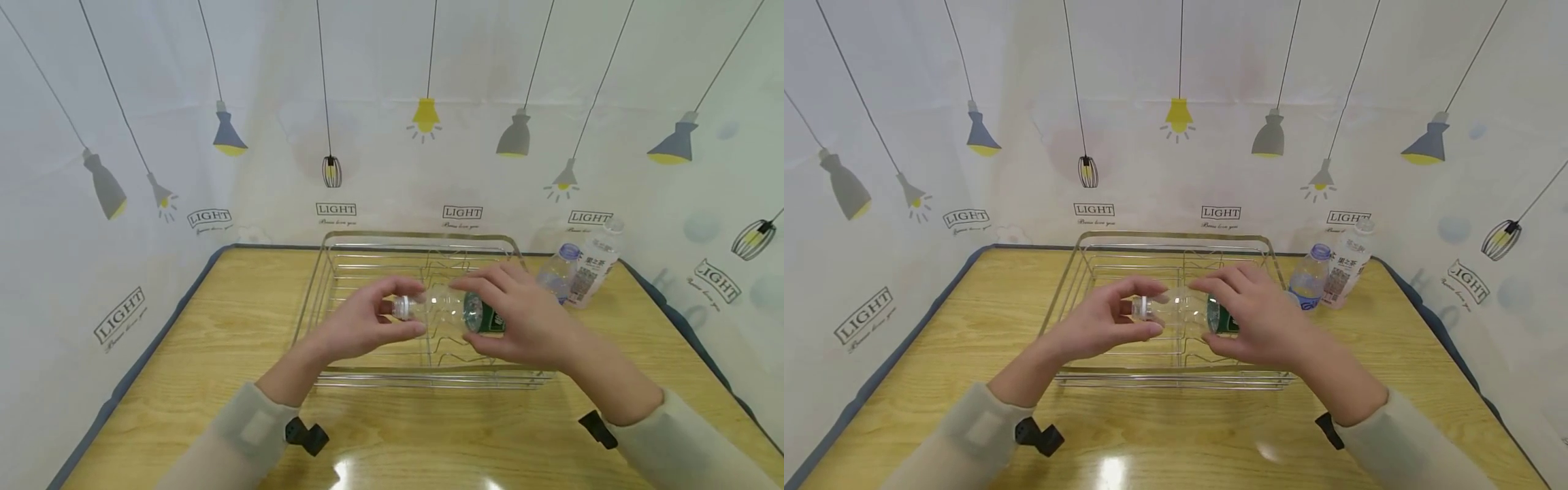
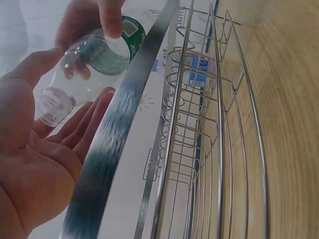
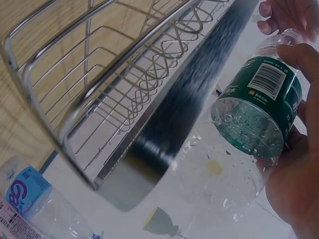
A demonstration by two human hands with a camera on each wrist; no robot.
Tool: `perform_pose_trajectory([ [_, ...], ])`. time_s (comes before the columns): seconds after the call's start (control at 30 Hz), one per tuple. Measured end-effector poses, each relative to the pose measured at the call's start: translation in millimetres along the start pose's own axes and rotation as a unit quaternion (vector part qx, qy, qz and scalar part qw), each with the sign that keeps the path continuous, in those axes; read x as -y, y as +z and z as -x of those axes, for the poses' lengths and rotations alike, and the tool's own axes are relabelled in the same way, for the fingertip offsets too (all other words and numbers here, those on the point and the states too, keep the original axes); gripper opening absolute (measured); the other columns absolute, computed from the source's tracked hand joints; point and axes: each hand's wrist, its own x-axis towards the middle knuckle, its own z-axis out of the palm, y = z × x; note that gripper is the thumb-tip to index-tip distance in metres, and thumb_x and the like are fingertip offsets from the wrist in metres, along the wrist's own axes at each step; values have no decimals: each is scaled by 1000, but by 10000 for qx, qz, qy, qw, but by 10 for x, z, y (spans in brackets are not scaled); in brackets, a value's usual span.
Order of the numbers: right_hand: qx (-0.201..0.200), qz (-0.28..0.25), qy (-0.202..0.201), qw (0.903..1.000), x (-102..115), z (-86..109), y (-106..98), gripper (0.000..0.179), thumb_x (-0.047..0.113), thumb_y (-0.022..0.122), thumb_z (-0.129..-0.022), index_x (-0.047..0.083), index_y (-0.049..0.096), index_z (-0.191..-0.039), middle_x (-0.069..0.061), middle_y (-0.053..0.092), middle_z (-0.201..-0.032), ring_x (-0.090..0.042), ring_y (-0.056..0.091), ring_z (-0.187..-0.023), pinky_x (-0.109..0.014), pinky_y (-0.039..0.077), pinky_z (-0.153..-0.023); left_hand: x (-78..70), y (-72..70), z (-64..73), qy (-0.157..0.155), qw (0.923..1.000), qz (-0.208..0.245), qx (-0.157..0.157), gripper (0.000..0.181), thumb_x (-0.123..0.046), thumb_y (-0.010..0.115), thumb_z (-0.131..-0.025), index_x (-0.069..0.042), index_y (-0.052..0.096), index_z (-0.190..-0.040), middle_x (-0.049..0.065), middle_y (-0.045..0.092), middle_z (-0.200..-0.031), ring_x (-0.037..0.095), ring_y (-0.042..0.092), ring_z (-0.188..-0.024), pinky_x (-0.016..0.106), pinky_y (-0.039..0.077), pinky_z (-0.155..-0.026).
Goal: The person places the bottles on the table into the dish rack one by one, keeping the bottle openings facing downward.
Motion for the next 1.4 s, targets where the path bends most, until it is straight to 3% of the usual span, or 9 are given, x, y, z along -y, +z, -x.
perform_pose_trajectory([
  [0.23, -195, 177, -426, 9987, 31, -57, 117, 74, 31, 94, -82, 15, 65, -148, -5, 69, -133, -30, 64, -122, -55, 58, -98, 51, 8, -9, -107, 9998, -131, -80, 65, -27, 87, -97, -18, 59, -154, 6, 60, -153, 21, 75, -105, 38, 66, -87],
  [0.47, -143, 272, -438, 9986, 64, -75, 156, 77, 35, 95, -82, 15, 64, -149, -6, 69, -133, -31, 64, -122, -56, 57, -100, 89, 10, 7, -29, 9989, -399, -234, 58, -27, 87, -97, -25, 63, -150, 6, 64, -150, 18, 75, -111, 37, 66, -89],
  [0.6, -122, 184, -393, 9990, 59, -68, 154, 77, 36, 96, -82, 15, 64, -150, -6, 69, -134, -32, 64, -124, -57, 56, -102, 105, 0, 13, 27, 9980, -561, -294, 58, -28, 86, -98, -22, 63, -151, 5, 65, -149, 18, 75, -112, 36, 66, -89],
  [0.9, 18, -57, 199, 9998, -70, 53, 46, 83, 37, 97, -83, 20, 60, -155, -7, 66, -144, -33, 64, -129, -58, 56, -105, 141, -85, 59, -6, 9985, -335, -441, 55, -21, 85, -98, -18, 65, -149, 7, 65, -149, 21, 74, -113, 36, 67, -88],
  [1.17, -65, -439, 548, 9975, -224, 222, -81, 88, 24, 100, -78, 17, 60, -156, -7, 63, -146, -31, 60, -134, -56, 55, -105, 177, -192, 137, -24, 9979, -367, -525, 56, -23, 85, -98, -21, 64, -150, 6, 64, -151, 21, 74, -116, 35, 66, -88],
  [1.4, 160, -743, 952, 9926, -266, 346, -115, 85, 23, 97, -83, 21, 58, -158, -2, 60, -148, -27, 58, -135, -59, 59, -102, 219, -240, 194, 9, 9983, -192, -556, 59, -24, 85, -99, -20, 61, -153, 7, 61, -154, 21, 75, -116, 34, 66, -90],
])
